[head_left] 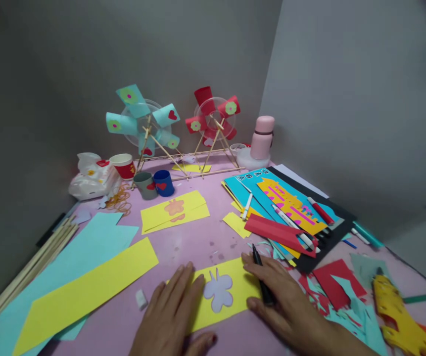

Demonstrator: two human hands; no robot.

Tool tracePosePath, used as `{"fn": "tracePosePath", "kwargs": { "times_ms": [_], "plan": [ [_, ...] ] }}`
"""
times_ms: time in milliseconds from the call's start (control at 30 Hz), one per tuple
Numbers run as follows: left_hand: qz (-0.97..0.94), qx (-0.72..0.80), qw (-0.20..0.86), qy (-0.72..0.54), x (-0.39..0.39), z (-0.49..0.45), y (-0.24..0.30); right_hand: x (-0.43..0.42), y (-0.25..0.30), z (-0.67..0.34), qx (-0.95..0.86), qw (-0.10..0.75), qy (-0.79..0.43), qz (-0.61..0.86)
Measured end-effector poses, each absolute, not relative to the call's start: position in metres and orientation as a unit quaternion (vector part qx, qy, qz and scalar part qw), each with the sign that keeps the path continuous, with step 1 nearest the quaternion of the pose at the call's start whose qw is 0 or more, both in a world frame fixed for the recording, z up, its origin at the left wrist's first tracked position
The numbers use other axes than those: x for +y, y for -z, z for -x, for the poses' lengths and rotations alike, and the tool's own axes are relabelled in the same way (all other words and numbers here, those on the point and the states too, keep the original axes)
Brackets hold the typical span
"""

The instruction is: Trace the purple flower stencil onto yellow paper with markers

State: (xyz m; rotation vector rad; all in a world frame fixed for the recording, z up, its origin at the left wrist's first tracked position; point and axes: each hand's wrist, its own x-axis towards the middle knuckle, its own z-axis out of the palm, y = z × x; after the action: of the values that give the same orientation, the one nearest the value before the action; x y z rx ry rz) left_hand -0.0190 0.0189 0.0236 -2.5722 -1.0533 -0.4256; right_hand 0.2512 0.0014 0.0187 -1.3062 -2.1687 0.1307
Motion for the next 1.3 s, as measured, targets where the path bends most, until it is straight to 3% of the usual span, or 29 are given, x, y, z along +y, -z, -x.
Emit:
{"fn": "tracePosePath", "kwargs": {
  "times_ms": [167,833,1300],
  "plan": [
    [0.905,-0.377,0.142,0.14,0.018,0.022,-0.015,0.005,-0.019,-0.25,-0.828,0.238,-0.084,0.501],
    [0.904,-0.39,0.093,0.151,0.013,0.027,-0.016,0.005,-0.022,-0.251,-0.837,0.22,-0.086,0.494],
    [0.904,-0.382,0.125,0.144,0.013,0.028,-0.012,0.005,-0.019,-0.251,-0.861,0.177,-0.043,0.475]
  ]
}}
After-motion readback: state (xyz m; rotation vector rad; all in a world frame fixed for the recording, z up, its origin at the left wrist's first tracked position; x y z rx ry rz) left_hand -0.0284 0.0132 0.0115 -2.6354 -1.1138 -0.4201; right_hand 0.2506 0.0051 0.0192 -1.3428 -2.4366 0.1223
